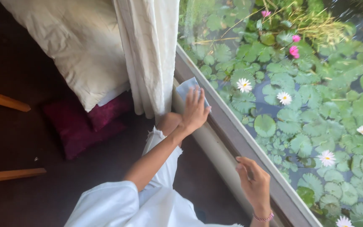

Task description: The person wipes the side of a mattress and the wooden bed frame with a cloth. They then move to a large window overlooking a pond and wipe the glass and the window sill.

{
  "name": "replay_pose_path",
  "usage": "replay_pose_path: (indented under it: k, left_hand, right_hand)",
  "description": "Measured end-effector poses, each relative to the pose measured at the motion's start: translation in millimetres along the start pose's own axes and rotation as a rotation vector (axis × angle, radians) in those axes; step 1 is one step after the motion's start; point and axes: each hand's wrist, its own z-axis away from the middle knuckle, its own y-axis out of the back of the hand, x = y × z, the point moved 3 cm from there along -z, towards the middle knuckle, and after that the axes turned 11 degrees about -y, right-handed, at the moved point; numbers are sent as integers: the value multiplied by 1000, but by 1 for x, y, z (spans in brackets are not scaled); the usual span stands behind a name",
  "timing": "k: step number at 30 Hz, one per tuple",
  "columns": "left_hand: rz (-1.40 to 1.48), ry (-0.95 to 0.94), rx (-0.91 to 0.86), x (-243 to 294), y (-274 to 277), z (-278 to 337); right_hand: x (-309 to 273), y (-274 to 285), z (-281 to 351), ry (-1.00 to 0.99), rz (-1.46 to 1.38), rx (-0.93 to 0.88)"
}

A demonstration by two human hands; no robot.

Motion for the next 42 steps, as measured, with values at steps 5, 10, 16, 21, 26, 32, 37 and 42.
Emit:
replay_pose_path:
  k: [5, 10, 16, 21, 26, 32, 37, 42]
  left_hand:
    - [-92, -68, -178, -14, -31, -3]
    - [-9, -57, -241, -38, -2, -30]
    - [-73, -245, -189, -78, 26, -50]
    - [9, -220, -237, -114, 43, -63]
    - [169, -202, -177, -111, 47, -64]
    - [422, 40, -420, -132, 36, -62]
    - [645, -73, -282, -144, 65, -73]
    - [131, -437, 60, -127, 138, -98]
  right_hand:
    - [-11, -36, 4, 29, -52, -36]
    - [-17, -52, 8, -68, -105, -76]
    - [-9, -75, 14, -213, -117, -86]
    - [-17, -98, 16, -320, -134, -114]
    - [-34, -126, -17, -119, -168, -47]
    - [-58, -199, -136, 272, -71, 11]
    - [-50, -261, -219, 384, 147, -2]
    - [-27, -279, -219, 352, 561, -56]
